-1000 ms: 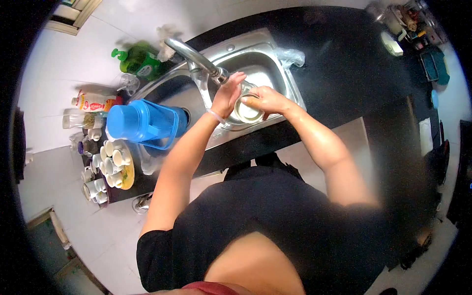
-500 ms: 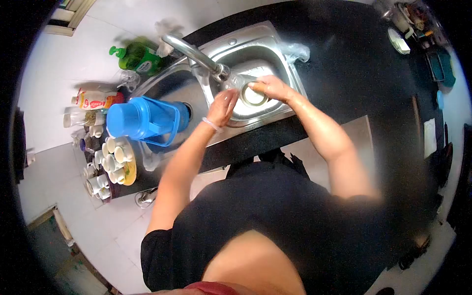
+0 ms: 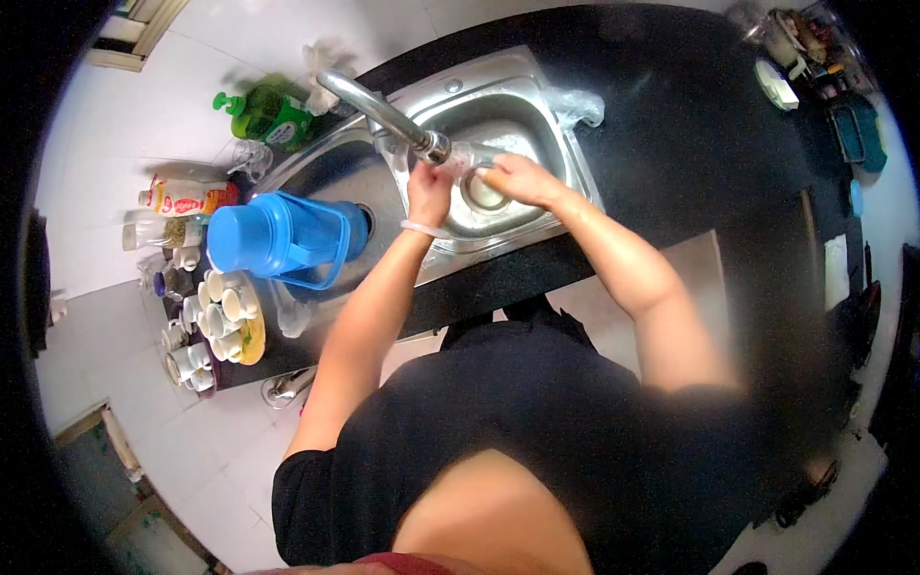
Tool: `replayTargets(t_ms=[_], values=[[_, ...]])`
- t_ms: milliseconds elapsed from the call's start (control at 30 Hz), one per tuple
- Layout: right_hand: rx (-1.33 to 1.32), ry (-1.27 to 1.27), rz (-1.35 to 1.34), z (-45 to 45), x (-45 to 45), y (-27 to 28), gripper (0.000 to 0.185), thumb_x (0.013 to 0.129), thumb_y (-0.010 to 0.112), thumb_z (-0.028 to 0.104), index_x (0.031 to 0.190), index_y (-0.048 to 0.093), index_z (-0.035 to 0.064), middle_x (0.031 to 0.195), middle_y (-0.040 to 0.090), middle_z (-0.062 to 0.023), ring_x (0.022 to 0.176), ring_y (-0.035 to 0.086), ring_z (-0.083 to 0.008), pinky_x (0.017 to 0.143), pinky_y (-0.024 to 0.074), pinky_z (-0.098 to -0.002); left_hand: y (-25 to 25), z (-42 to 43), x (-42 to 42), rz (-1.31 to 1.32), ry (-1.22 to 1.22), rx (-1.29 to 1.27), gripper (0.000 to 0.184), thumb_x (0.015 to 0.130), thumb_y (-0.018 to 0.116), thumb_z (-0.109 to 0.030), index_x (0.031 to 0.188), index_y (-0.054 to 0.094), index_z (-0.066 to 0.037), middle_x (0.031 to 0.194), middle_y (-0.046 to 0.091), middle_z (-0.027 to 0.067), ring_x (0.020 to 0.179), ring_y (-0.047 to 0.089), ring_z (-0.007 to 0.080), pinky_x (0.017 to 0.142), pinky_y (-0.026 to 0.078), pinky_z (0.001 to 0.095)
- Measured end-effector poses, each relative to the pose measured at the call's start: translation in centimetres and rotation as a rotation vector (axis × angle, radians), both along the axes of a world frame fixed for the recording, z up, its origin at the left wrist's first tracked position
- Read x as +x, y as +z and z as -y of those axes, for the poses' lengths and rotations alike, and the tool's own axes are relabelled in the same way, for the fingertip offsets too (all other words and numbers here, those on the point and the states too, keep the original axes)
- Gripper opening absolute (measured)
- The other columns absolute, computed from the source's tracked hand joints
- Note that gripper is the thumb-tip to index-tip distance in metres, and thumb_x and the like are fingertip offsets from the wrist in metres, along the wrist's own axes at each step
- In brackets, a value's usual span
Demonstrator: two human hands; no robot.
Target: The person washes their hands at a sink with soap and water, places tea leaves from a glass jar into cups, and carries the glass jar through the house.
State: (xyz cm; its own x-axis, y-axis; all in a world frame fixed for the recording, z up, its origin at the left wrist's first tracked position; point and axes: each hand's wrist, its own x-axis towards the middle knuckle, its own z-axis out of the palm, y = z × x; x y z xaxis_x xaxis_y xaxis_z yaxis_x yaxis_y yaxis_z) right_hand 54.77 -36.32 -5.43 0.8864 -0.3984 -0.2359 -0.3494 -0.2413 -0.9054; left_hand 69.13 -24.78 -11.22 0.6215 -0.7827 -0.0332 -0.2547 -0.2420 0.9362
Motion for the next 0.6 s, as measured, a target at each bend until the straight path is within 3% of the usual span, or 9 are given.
replayTargets(t_ms=[33, 133, 167, 267, 300, 400, 433, 533, 600], values=[[0.104, -0.006, -0.025, 0.4, -0.1, -1.0, 0.038, 0.088, 0.050, 0.036, 0.087, 0.060, -0.0004, 0.077, 0.060, -0.0100, 0.073, 0.053, -0.0153, 0.067, 0.0436, -0.0297, -0.9, -0.4, 0.3, 0.159, -0.109, -0.029, 0.028, 0.086, 0.055, -0.015, 0.113, 0.057, -0.008, 0.097, 0.061, 0.0098, 0.088, 0.058, 0.0257, 0.082, 0.045, 0.0343], [0.287, 0.014, -0.023, 0.1, -0.5, -1.2, 0.034, 0.089, 0.050, 0.034, 0.091, 0.060, 0.0018, 0.077, 0.060, -0.0051, 0.072, 0.051, -0.0109, 0.066, 0.0430, -0.0273, 2.1, -1.0, 1.5, 0.903, -0.318, -0.127, 0.034, 0.086, 0.056, -0.015, 0.119, 0.054, -0.009, 0.111, 0.056, 0.0120, 0.103, 0.051, 0.0242, 0.091, 0.038, 0.0352], [0.361, 0.037, -0.057, 0.2, -0.5, -0.6, 0.033, 0.089, 0.051, 0.034, 0.092, 0.059, 0.0019, 0.078, 0.059, -0.0026, 0.073, 0.051, -0.0089, 0.068, 0.0426, -0.0254, 1.5, -1.0, 1.8, 0.755, -0.365, -0.121, 0.033, 0.085, 0.057, -0.017, 0.117, 0.055, -0.009, 0.118, 0.050, 0.0132, 0.111, 0.045, 0.0231, 0.096, 0.032, 0.0354], [0.493, -0.137, -0.114, 0.1, 0.0, -2.7, 0.029, 0.089, 0.054, 0.031, 0.092, 0.060, 0.0033, 0.079, 0.058, -0.0007, 0.072, 0.051, -0.0078, 0.066, 0.0418, -0.0230, -1.4, 0.9, 1.6, 0.139, -0.285, -0.162, 0.030, 0.086, 0.056, -0.017, 0.115, 0.054, -0.007, 0.112, 0.053, 0.0104, 0.107, 0.047, 0.0223, 0.095, 0.034, 0.0337], [0.538, -0.221, -0.085, -0.7, 0.1, -2.8, 0.030, 0.090, 0.053, 0.033, 0.095, 0.060, 0.0037, 0.078, 0.058, -0.0005, 0.069, 0.054, -0.0078, 0.061, 0.0434, -0.0213, -1.1, 1.3, 1.0, -0.025, -0.205, -0.135, 0.030, 0.088, 0.054, -0.016, 0.115, 0.052, -0.005, 0.109, 0.053, 0.0068, 0.104, 0.048, 0.0193, 0.093, 0.036, 0.0327], [0.425, -0.360, 0.250, -3.0, 0.8, -4.7, 0.032, 0.090, 0.052, 0.034, 0.097, 0.059, 0.0038, 0.079, 0.059, -0.0009, 0.070, 0.056, -0.0091, 0.057, 0.0466, -0.0226, -1.1, 1.6, -0.9, -0.591, 0.196, -0.470, 0.033, 0.088, 0.055, -0.019, 0.117, 0.049, -0.003, 0.107, 0.056, 0.0073, 0.100, 0.052, 0.0176, 0.088, 0.041, 0.0309], [0.649, -0.478, 0.134, -3.3, 0.7, -3.6, 0.034, 0.091, 0.049, 0.035, 0.097, 0.058, 0.0031, 0.081, 0.059, -0.0020, 0.075, 0.057, -0.0122, 0.058, 0.0512, -0.0272, -1.5, 1.0, -1.4, -0.597, 0.205, -0.458, 0.039, 0.089, 0.055, -0.022, 0.121, 0.044, -0.002, 0.109, 0.055, 0.0071, 0.097, 0.053, 0.0151, 0.088, 0.041, 0.0299], [0.726, -0.647, 0.027, -4.0, 2.6, -5.2, 0.036, 0.091, 0.048, 0.037, 0.098, 0.057, 0.0030, 0.082, 0.058, -0.0039, 0.078, 0.057, -0.0150, 0.059, 0.0537, -0.0328, -1.9, -1.0, -3.7, -0.541, 0.147, -0.162, 0.045, 0.088, 0.057, -0.019, 0.124, 0.039, 0.000, 0.112, 0.053, 0.0103, 0.096, 0.053, 0.0160, 0.086, 0.043, 0.0298], [0.670, -0.461, 0.044, -4.6, 2.7, -5.3, 0.041, 0.088, 0.050, 0.043, 0.099, 0.056, 0.0042, 0.085, 0.058, -0.0062, 0.076, 0.057, -0.0160, 0.058, 0.0532, -0.0324, -3.1, -1.2, -4.3, -0.527, 0.271, -0.154, 0.044, 0.083, 0.063, -0.015, 0.119, 0.040, -0.002, 0.105, 0.056, 0.0109, 0.096, 0.057, 0.0221, 0.070, 0.054, 0.0371]])
